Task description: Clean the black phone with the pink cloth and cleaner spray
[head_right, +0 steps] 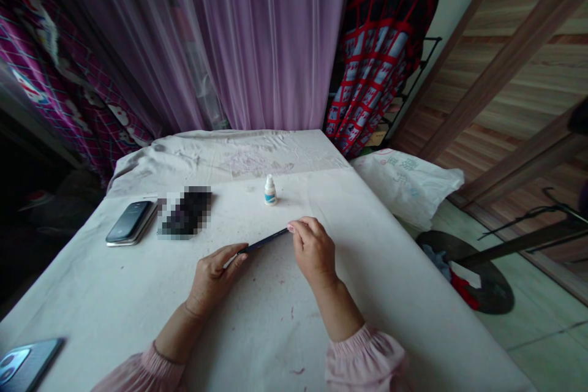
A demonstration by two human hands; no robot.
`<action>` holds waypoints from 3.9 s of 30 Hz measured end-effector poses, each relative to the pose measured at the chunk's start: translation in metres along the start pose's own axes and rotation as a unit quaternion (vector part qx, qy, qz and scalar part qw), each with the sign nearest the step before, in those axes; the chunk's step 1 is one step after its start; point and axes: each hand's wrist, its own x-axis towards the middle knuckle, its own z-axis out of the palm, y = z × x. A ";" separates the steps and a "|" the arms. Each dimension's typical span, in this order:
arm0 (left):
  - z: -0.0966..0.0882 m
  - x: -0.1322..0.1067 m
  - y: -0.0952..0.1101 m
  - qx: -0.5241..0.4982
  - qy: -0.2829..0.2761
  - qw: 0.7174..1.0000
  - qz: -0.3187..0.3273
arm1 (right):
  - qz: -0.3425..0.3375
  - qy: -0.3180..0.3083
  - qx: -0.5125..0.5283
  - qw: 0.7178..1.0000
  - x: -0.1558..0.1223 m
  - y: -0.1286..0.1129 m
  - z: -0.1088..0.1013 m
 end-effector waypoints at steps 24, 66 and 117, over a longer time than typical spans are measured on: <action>0.003 0.001 0.000 -0.065 0.081 0.994 -0.027 | -0.106 -0.066 -0.066 0.990 0.002 -0.046 0.013; 0.006 -0.003 -0.008 -0.088 0.092 0.990 -0.067 | -0.156 -0.066 -0.076 0.983 0.007 -0.060 0.019; 0.004 -0.001 -0.003 -0.041 0.082 0.995 -0.036 | -0.063 -0.015 -0.149 0.987 0.011 -0.010 0.001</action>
